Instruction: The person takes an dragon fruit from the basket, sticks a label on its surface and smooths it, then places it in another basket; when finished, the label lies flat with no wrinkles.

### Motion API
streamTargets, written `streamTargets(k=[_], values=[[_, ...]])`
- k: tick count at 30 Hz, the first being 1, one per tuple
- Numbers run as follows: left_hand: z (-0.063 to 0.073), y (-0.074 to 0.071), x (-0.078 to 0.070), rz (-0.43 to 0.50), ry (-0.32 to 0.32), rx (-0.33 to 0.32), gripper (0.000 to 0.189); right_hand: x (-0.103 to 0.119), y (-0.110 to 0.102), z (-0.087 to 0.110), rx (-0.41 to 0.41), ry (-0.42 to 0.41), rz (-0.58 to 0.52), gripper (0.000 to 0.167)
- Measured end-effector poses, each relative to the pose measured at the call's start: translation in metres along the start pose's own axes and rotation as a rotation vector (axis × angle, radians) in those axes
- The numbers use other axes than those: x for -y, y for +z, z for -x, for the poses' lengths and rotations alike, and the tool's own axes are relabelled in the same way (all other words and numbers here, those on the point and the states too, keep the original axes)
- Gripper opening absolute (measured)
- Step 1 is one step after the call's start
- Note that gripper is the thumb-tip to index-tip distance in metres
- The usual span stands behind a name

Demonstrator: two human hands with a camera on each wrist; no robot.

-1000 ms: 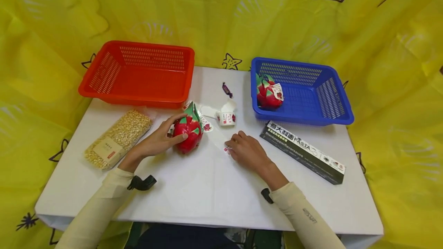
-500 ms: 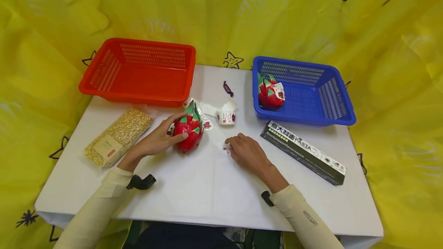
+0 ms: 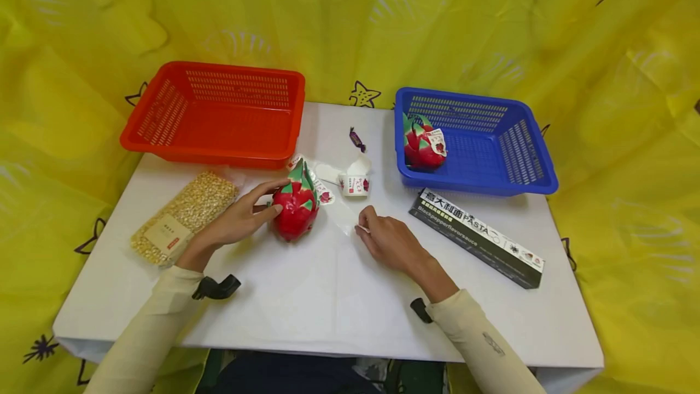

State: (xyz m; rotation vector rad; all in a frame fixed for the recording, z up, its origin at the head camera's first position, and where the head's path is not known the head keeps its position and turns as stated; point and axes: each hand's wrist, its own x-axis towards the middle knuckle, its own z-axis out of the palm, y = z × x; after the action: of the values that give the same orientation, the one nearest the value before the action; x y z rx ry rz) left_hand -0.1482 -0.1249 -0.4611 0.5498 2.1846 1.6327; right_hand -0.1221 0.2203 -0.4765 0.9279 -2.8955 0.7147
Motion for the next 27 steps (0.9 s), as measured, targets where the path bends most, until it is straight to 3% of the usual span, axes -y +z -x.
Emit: streamTargets(k=[6,8,15,27], values=[[0.003,-0.005,0.006,0.007,-0.019,-0.031,0.051,0.043,-0.001,-0.030,-0.076,-0.052,-0.289,0.016],[0.004,-0.006,0.008,0.011,-0.020,-0.032,0.050,0.060,0.000,-0.044,-0.091,-0.099,-0.333,0.013],[0.003,-0.006,0.010,0.012,0.010,0.022,0.054,0.090,0.015,-0.073,-0.117,-0.143,-0.254,0.011],[0.007,-0.008,0.009,0.016,-0.009,0.041,0.057,0.094,0.034,-0.090,-0.154,-0.133,-0.112,0.009]])
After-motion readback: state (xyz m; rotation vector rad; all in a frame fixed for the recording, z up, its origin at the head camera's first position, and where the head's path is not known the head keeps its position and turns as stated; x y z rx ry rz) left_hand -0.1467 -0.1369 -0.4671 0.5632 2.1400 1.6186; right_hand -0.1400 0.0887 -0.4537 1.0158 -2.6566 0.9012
